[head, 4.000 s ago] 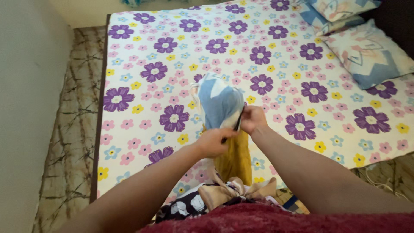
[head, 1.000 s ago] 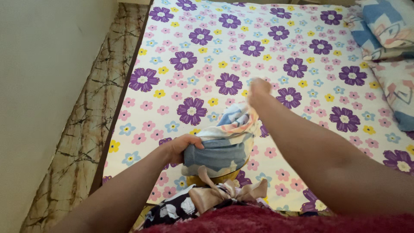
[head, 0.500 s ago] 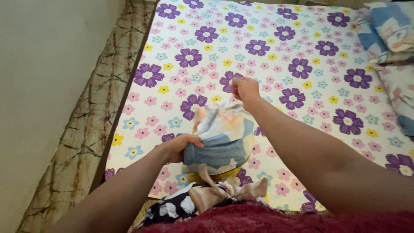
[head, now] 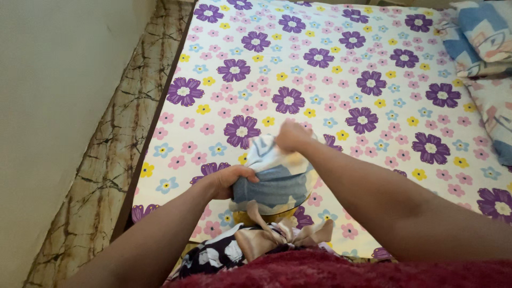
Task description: The person inserts a yellow pillow into a patterned pillowcase on a bed. They align the corners, pull the case over the pillow, and smooth the fabric. The pillow is then placed on the bed next to another pillow.
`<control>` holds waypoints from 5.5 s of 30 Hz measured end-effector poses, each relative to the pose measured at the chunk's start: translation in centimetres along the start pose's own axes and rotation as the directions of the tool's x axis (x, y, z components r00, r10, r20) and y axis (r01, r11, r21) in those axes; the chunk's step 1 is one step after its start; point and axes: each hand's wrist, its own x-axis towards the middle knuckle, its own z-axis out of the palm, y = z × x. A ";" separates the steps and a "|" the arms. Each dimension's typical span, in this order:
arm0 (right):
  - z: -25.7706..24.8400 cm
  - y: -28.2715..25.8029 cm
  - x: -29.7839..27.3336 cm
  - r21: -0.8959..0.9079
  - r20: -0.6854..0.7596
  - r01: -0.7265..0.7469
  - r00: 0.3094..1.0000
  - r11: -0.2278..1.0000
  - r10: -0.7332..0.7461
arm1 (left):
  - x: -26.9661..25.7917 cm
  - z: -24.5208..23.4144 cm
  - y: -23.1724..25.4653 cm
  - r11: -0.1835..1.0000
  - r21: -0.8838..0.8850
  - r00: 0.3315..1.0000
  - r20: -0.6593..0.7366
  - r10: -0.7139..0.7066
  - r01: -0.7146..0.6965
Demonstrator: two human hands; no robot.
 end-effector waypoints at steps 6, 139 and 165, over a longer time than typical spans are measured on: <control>-0.5 -6.4 -1.5 0.352 -0.423 0.577 0.800 0.737 -0.425 | -0.2 0.5 0.3 0.998 -0.042 0.998 -0.033 0.053 -0.055; -2.8 -3.4 -4.0 0.902 0.083 -0.218 0.935 -0.373 -0.344 | -0.2 2.3 8.3 0.280 0.841 0.347 -0.118 0.930 -0.463; -4.0 3.0 -3.5 0.990 0.037 -0.032 0.999 -0.138 0.034 | 1.9 1.3 10.6 0.798 -0.446 0.870 0.080 0.487 -0.406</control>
